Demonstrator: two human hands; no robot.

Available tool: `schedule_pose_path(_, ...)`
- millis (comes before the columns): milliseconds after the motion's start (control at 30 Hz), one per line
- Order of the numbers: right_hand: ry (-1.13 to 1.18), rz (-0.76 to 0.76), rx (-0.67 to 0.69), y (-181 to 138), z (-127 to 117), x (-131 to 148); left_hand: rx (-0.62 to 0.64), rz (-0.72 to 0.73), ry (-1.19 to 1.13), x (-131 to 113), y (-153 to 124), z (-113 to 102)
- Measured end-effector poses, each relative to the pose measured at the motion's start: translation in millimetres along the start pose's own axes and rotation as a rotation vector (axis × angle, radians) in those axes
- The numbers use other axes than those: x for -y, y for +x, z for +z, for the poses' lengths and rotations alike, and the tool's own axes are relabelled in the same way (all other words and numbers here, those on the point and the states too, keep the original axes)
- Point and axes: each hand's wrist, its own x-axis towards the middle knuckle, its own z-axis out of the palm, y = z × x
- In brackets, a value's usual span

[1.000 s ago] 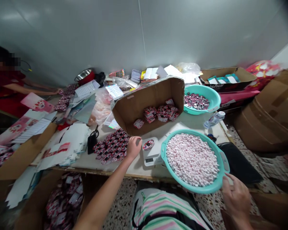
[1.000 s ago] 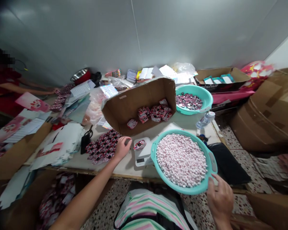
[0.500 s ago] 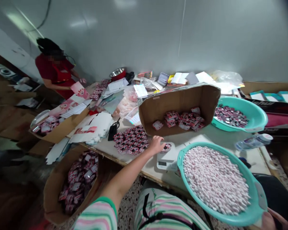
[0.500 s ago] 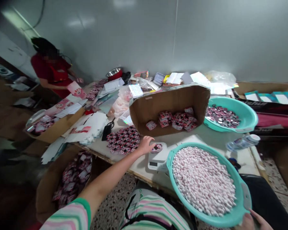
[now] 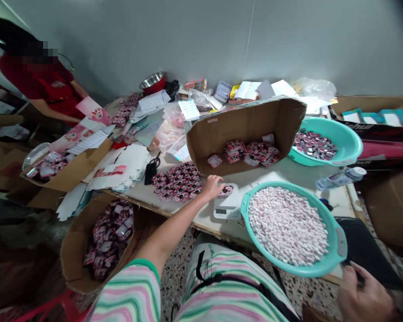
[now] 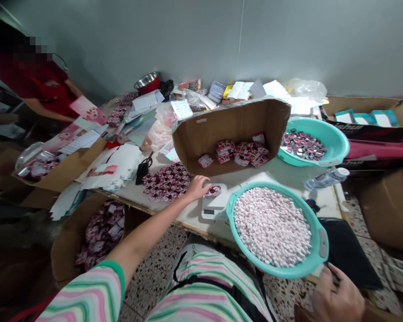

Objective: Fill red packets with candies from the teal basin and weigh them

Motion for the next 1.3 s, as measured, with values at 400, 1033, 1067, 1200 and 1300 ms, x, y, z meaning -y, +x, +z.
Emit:
schedule_pose_path(400, 0.192, -0.223, 0.12, 10, 33, 54, -0.098, -0.016, -0.064, 4, -21, -12)
schedule_pose_path(1033, 0.308, -0.45, 0.496, 37, 112, 128, -0.263, -0.296, -0.168, 34, -149, -10)
schedule_pose_path(1067, 0.319, -0.438, 0.486, 38, 111, 130, -0.266, -0.307, -0.173, 34, -153, -9)
schedule_pose_path(1200, 0.378, -0.406, 0.426, 47, 110, 159, -0.252, -0.342, -0.196, 27, -163, -6)
schedule_pose_path(1300, 0.447, -0.498, 0.449, 52, 124, 200, -0.235, -0.365, -0.217, 23, -171, -3)
